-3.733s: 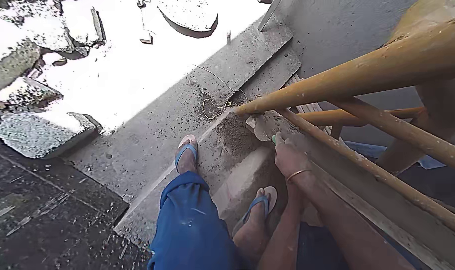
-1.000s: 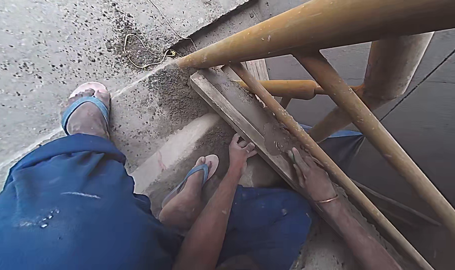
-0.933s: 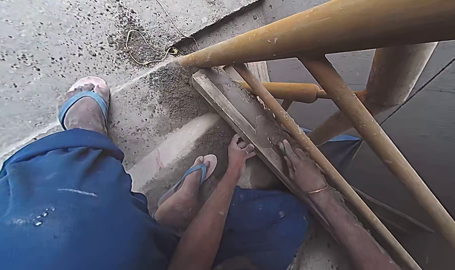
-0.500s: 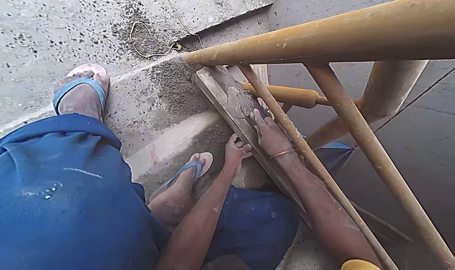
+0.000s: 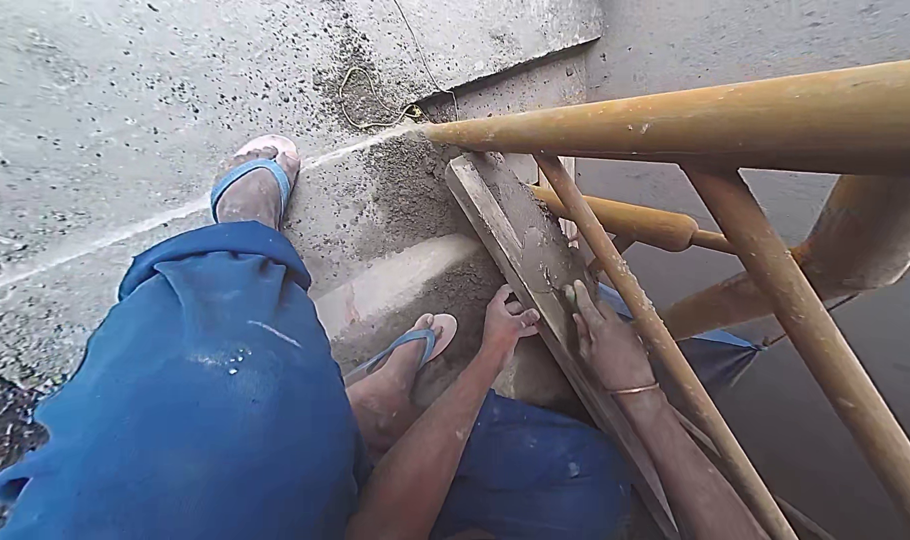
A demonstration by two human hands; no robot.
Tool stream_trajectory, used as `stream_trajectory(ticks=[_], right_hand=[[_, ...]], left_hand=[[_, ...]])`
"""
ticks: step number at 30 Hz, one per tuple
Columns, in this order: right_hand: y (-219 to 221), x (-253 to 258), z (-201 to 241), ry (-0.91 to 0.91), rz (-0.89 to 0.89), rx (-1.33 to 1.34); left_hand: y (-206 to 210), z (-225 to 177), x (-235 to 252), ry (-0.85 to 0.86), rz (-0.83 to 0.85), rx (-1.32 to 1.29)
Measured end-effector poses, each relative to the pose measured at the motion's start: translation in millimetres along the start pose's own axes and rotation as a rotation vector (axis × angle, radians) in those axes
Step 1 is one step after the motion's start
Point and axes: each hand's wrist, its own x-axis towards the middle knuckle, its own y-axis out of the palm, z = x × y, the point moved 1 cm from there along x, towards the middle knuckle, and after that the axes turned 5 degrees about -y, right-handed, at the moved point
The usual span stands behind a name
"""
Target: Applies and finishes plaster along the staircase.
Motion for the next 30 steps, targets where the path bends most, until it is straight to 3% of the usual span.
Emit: stream_trajectory(ticks=[3,7,9,15,21,27,30], right_hand=[[-34,83,47,-0.003,0.124,0.022],[-47,137,79,-0.049,0.055,0.042],[-48,137,80,-0.062,0.045,0.031],[-39,74,55,0.003,0.214,0.006],[-47,133,84,-0.034,0.066,0.07],[-36,72,61,0.028,0.214,-0.002],[-40,83,71,0.041,0.207,0.021]], left_hand=[[0,0,2,-0.001,0.007,-0.009],[-1,0,1,0.001,0.003,-0.01],[-1,-1,1,0.0,0.004,-0.01],[0,-1,1,-0.004,0.015,0.004],[0,1,0,0.004,0.014,-0.009],[-2,2,1,-0.003,0.015,0.014],[-1,3,2,0.008,0.011,-0.004]])
